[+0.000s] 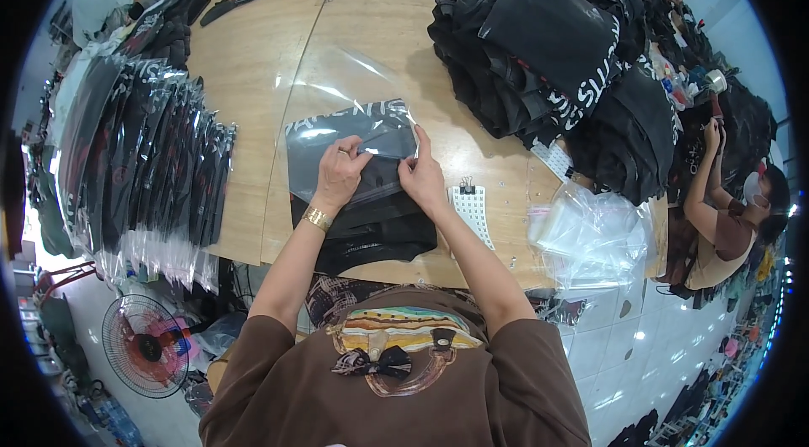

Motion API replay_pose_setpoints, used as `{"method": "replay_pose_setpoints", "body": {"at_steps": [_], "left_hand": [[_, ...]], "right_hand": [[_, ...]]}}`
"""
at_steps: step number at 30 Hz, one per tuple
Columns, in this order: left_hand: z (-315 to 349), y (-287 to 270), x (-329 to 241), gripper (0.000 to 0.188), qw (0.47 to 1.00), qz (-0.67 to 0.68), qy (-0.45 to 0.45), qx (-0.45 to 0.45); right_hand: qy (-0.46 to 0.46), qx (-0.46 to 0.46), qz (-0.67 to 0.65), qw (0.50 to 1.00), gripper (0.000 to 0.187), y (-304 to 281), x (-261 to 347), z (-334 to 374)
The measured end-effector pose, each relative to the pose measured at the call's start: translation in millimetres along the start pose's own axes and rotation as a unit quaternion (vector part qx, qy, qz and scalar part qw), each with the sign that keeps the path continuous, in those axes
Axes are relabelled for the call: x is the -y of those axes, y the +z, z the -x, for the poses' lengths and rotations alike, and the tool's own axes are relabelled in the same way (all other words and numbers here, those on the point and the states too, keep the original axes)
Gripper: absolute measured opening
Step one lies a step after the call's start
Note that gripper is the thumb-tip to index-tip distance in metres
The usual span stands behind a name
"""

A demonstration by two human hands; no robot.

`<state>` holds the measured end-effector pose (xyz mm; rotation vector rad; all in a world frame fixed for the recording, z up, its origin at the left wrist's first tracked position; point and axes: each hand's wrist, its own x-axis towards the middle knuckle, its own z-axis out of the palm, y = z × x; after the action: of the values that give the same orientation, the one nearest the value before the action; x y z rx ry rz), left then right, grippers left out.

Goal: Packing folded black t-shirts into individual clear plastic bags and sealing them.

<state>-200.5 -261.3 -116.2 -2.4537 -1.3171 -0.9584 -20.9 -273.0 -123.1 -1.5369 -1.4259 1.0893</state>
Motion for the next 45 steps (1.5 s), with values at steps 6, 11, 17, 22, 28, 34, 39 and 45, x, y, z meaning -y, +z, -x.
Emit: {"method": "replay_pose_setpoints", "body": {"at_steps": [6,11,17,22,28,34,39,45], "left_hand": [[3.8,-4.4,-7.8,0.026,0.999,-0.042,-0.007,0.012],[16.1,-20.8,-4.5,0.024,0.993,-0.075,-0.086,0.022],[48.6,-28.4,35.3,0.019,0.968,-0.084,-0.237,0.018],[37.4,-15.3,66.7,0.016,0.962,-0.042,-0.267,-0.022],[-4.4,7.4,106.8,0.028,0.954,-0.031,-0.297,-0.024],[-31.7,36.9,122.0,0.065,0.951,-0.044,-0.306,0.01],[-39.2,42.9,132.8,0.075,0.9,0.005,-0.424,0.101],[-38.2,45.0,152.5,0.08,0.913,0.054,-0.39,0.11]], "right_hand": [[-0.176,-0.109,0.33,0.921,0.047,2.4,18.6,3.1],[-0.068,-0.13,0.238,0.96,0.028,-6.3,-0.9,-9.4],[0.01,-0.148,0.047,0.988,0.03,-13.3,-16.9,-22.1],[0.163,-0.009,-0.049,0.985,0.019,-17.7,-10.0,-56.6],[0.221,0.198,-0.176,0.939,0.012,-30.2,-15.2,-139.6],[0.029,0.01,0.187,0.982,0.014,-22.6,-18.7,-191.1],[-0.038,-0.114,0.319,0.94,0.011,1.9,-18.0,-181.6],[-0.114,-0.108,0.217,0.963,0.008,0.4,-27.5,-165.0]]}}
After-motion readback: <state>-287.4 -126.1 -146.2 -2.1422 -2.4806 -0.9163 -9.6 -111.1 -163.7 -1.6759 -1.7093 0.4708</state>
